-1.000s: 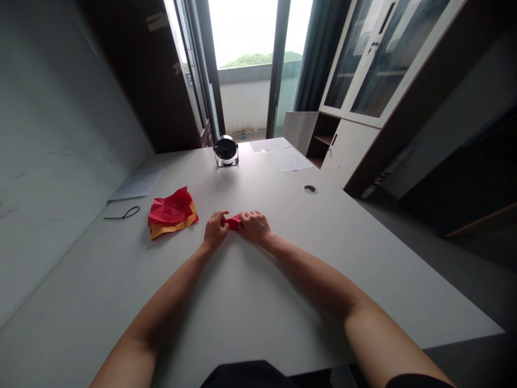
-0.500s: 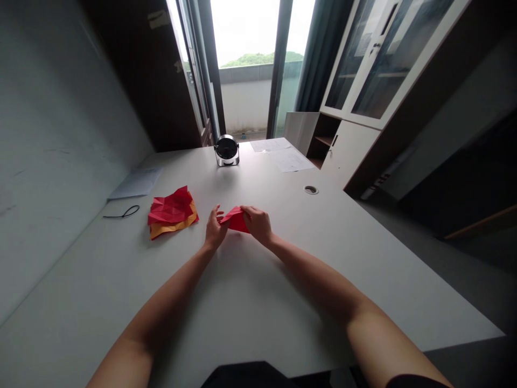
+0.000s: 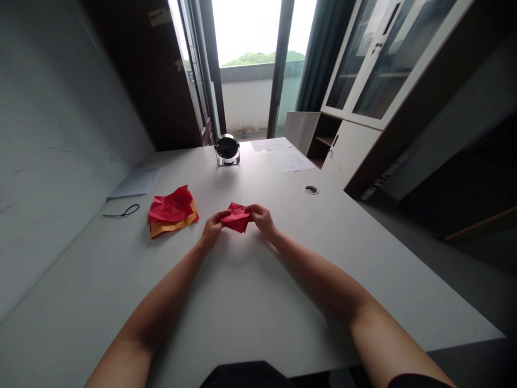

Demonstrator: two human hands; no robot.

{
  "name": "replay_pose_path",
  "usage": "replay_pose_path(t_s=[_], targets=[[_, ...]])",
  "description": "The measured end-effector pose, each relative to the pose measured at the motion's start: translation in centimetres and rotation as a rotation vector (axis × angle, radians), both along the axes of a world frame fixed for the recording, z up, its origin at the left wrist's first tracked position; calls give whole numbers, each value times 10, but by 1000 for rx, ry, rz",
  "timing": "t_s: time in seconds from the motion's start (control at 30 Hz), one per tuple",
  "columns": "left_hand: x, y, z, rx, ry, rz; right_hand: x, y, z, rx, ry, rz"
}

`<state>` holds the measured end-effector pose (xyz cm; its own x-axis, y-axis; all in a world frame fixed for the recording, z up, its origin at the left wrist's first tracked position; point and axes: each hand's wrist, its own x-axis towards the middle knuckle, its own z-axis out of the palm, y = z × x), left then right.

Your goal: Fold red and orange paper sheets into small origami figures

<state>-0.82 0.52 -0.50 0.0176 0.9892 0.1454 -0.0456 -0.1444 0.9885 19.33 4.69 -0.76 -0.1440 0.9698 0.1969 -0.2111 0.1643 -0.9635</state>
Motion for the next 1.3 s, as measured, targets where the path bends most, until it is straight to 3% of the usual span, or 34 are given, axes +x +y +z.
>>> replay_pose_path(t_s=[0.13, 0.33, 0.77, 1.0, 1.3], targets=[[-5, 1, 0, -39, -101, 30, 2, 0, -4, 2, -119, 85], [-4, 0, 3, -82, -162, 1, 4, -6, 0, 315, -435, 47], [-6, -2, 10, -116, -181, -84, 3, -12, 7, 395, -512, 10], [-8, 2, 7, -129, -204, 5, 5, -18, 11, 402, -407, 64], [-7, 0, 5, -117, -218, -51, 3, -19, 6, 479, -445, 50]])
